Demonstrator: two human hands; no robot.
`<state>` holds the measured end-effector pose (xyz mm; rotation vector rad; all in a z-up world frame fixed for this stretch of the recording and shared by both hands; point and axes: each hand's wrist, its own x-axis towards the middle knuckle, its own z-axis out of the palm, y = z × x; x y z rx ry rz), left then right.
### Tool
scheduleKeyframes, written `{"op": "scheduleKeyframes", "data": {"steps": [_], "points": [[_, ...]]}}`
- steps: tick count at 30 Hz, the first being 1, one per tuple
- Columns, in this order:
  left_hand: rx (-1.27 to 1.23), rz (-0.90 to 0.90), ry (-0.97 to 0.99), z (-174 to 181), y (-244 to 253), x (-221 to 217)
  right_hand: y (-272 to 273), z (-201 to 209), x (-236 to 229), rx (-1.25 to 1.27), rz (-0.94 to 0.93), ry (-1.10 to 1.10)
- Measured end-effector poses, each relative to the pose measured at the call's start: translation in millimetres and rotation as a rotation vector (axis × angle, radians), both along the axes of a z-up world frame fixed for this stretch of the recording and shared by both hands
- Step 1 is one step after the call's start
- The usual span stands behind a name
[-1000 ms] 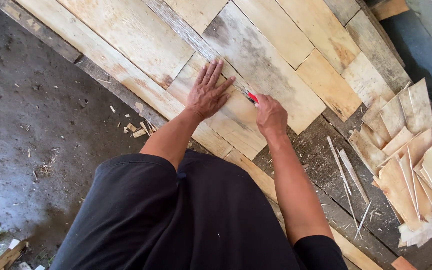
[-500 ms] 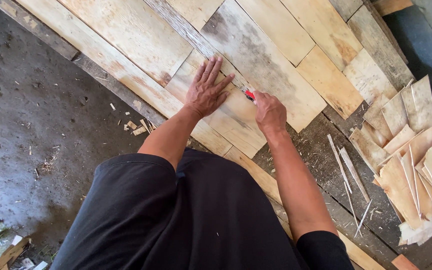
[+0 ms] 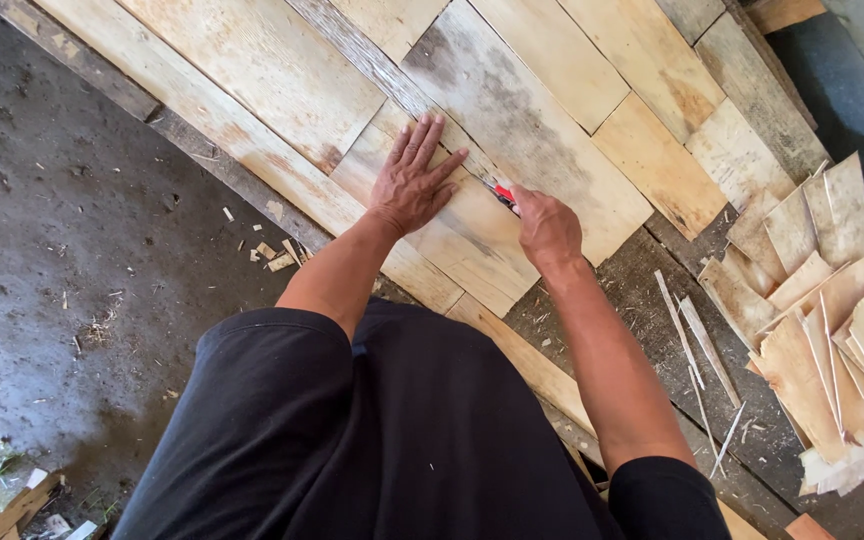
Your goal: Trimming and fitting thin wood pieces onto a wooden surface using a utility knife.
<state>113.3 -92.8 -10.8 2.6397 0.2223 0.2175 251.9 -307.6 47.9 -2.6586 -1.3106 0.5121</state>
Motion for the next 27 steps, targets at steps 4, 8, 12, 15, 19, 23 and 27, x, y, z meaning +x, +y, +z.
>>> {"op": "scheduleKeyframes", "data": {"steps": [4,8,12,15,19,23,27], "points": [[-0.001,-0.002,0.005,1.4,0.3,-0.6,-8.1,-5.5,4.4,-0.014,0.002,0.005],[0.008,0.003,-0.005,1.1,0.0,0.0,-12.0,-4.0,5.9,0.02,-0.006,0.026],[-0.012,0.002,0.015,0.3,0.6,-0.5,-15.1,-5.2,9.0,-0.045,0.006,0.027],[-0.017,0.002,0.011,-1.2,0.4,0.8,-19.7,3.0,8.3,-0.039,-0.007,0.051],[-0.001,-0.004,-0.011,-2.6,1.5,-0.2,-28.9,-3.8,9.6,-0.021,0.007,0.035],[-0.011,-0.007,0.023,-3.3,-0.8,2.5,-34.5,-3.9,9.7,-0.009,-0.014,0.047],[0.01,-0.013,-0.005,-0.9,1.7,1.8,-47.9,-12.4,11.7,-0.133,-0.04,0.068]]}}
